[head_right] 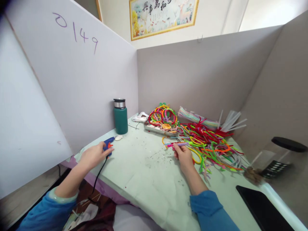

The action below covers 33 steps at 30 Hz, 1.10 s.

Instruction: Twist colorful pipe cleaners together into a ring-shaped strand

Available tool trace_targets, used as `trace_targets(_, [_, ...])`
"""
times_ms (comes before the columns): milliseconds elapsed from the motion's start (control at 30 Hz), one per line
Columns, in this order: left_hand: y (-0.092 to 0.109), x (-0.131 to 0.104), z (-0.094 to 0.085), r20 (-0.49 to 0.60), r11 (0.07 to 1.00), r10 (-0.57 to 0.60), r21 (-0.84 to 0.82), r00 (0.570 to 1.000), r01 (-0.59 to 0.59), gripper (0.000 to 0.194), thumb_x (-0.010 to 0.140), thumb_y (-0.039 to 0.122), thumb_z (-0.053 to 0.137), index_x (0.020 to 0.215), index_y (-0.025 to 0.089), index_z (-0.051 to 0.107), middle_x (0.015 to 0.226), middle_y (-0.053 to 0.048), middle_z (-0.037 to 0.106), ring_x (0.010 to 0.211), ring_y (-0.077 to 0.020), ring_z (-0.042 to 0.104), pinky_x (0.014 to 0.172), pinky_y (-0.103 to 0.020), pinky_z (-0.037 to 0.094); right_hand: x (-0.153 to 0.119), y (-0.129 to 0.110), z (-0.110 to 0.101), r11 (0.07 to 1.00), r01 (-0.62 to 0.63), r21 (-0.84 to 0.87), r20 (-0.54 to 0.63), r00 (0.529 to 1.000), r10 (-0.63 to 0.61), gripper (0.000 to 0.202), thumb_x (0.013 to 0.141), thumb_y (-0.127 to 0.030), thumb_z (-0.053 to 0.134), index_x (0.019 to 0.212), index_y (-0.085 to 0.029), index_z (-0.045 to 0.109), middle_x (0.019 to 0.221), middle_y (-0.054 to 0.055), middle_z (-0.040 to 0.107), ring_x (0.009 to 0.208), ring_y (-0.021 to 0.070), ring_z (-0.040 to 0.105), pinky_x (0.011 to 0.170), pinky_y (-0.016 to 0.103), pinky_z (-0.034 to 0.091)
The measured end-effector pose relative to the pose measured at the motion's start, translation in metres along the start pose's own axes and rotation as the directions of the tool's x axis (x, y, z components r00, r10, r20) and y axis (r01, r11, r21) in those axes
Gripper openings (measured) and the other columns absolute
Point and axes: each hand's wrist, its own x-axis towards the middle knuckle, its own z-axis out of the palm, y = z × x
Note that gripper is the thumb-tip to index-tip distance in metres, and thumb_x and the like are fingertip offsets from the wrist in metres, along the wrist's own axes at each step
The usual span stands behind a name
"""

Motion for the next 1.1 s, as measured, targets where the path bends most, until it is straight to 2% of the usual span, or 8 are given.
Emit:
trace_targets(67, [0.010,-0.004,0.011,0.008,0.999,0.024,0.033,1.000,-0.024,0.061,0.080,0.061,0.037,0.116,0.014,0.051,0.095,-0.017,0.065,0.090,-0.0312,0.061,0.072,-0.037,0.044,-0.001,0.000,0.000,1.000,0.010,-0.010,-0.001,1.000,-0.010,0.041,0.058,-0.054,0.073,0.064,-0.016,0.057,0.044,-0.003,0.048,0.039,0.0090,0.037,0.039,0.023,0.025])
trace_targets(233, [0.022,-0.004,0.027,-0.005,0.996,-0.005,0.088,1.000,0.005,0.044,0.086,0.040,0.031,0.118,0.018,0.052,0.093,-0.015,0.064,0.087,-0.0301,0.062,0.072,-0.039,0.045,-0.002,-0.002,0.000,1.000,0.016,-0.016,0.015,1.000,-0.016,0.041,0.060,-0.055,0.071,0.061,-0.017,0.056,0.042,-0.004,0.046,0.039,0.0090,0.036,0.039,0.023,0.024])
trace_targets(433, [0.014,-0.005,0.024,-0.094,0.998,-0.034,0.042,0.995,0.038,0.045,0.086,0.039,0.028,0.114,0.019,0.059,0.091,-0.014,0.065,0.085,-0.0283,0.063,0.073,-0.037,0.045,-0.002,-0.003,-0.001,1.000,0.020,-0.009,0.020,1.000,-0.020,0.040,0.060,-0.053,0.072,0.061,-0.016,0.056,0.043,-0.003,0.047,0.039,0.0085,0.037,0.039,0.023,0.025])
trace_targets(600, [0.003,-0.001,0.017,-0.069,0.983,-0.074,-0.173,0.995,0.061,0.040,0.082,0.043,0.037,0.108,0.026,0.062,0.082,-0.007,0.069,0.083,-0.0261,0.064,0.070,-0.032,0.044,-0.002,-0.002,-0.002,1.000,0.024,-0.018,0.026,0.999,-0.024,0.039,0.062,-0.052,0.072,0.061,-0.016,0.056,0.043,-0.003,0.048,0.040,0.0082,0.037,0.039,0.022,0.025])
trace_targets(733, [-0.004,-0.003,0.013,0.020,0.884,-0.148,-0.446,0.989,0.141,0.040,0.078,0.046,0.044,0.106,0.026,0.062,0.063,0.001,0.066,0.058,-0.0176,0.063,0.062,-0.027,0.045,-0.003,-0.003,-0.001,0.999,0.023,-0.031,0.029,0.999,-0.023,0.039,0.062,-0.052,0.071,0.060,-0.016,0.056,0.042,-0.003,0.047,0.039,0.0082,0.036,0.040,0.023,0.024])
trace_targets(833, [-0.008,-0.003,0.013,0.072,0.785,-0.188,-0.588,0.980,0.194,0.044,0.075,0.049,0.048,0.109,0.024,0.062,0.053,0.003,0.063,0.045,-0.0148,0.059,0.055,-0.025,0.046,-0.004,-0.005,0.000,1.000,0.020,-0.021,0.027,0.999,-0.019,0.039,0.060,-0.052,0.072,0.061,-0.016,0.057,0.043,-0.003,0.048,0.039,0.0083,0.037,0.040,0.023,0.025])
trace_targets(967, [-0.013,0.000,0.019,0.067,0.645,-0.215,-0.739,0.974,0.193,0.052,0.071,0.052,0.054,0.110,0.020,0.062,0.051,0.001,0.061,0.043,-0.0149,0.058,0.047,-0.024,0.046,-0.005,-0.006,0.001,0.998,-0.012,-0.069,0.028,1.000,0.014,0.042,0.063,-0.056,0.067,0.060,-0.016,0.056,0.041,-0.004,0.046,0.037,0.0086,0.036,0.039,0.023,0.024])
trace_targets(1100, [-0.015,0.000,0.027,0.129,0.504,-0.199,-0.836,0.971,0.215,0.056,0.066,0.051,0.061,0.110,0.017,0.059,0.065,-0.003,0.064,0.052,-0.0170,0.063,0.043,-0.022,0.045,-0.006,-0.005,0.000,0.979,-0.027,-0.202,0.024,0.999,0.033,0.043,0.066,-0.057,0.064,0.059,-0.016,0.057,0.038,-0.004,0.045,0.037,0.0089,0.036,0.039,0.022,0.025])
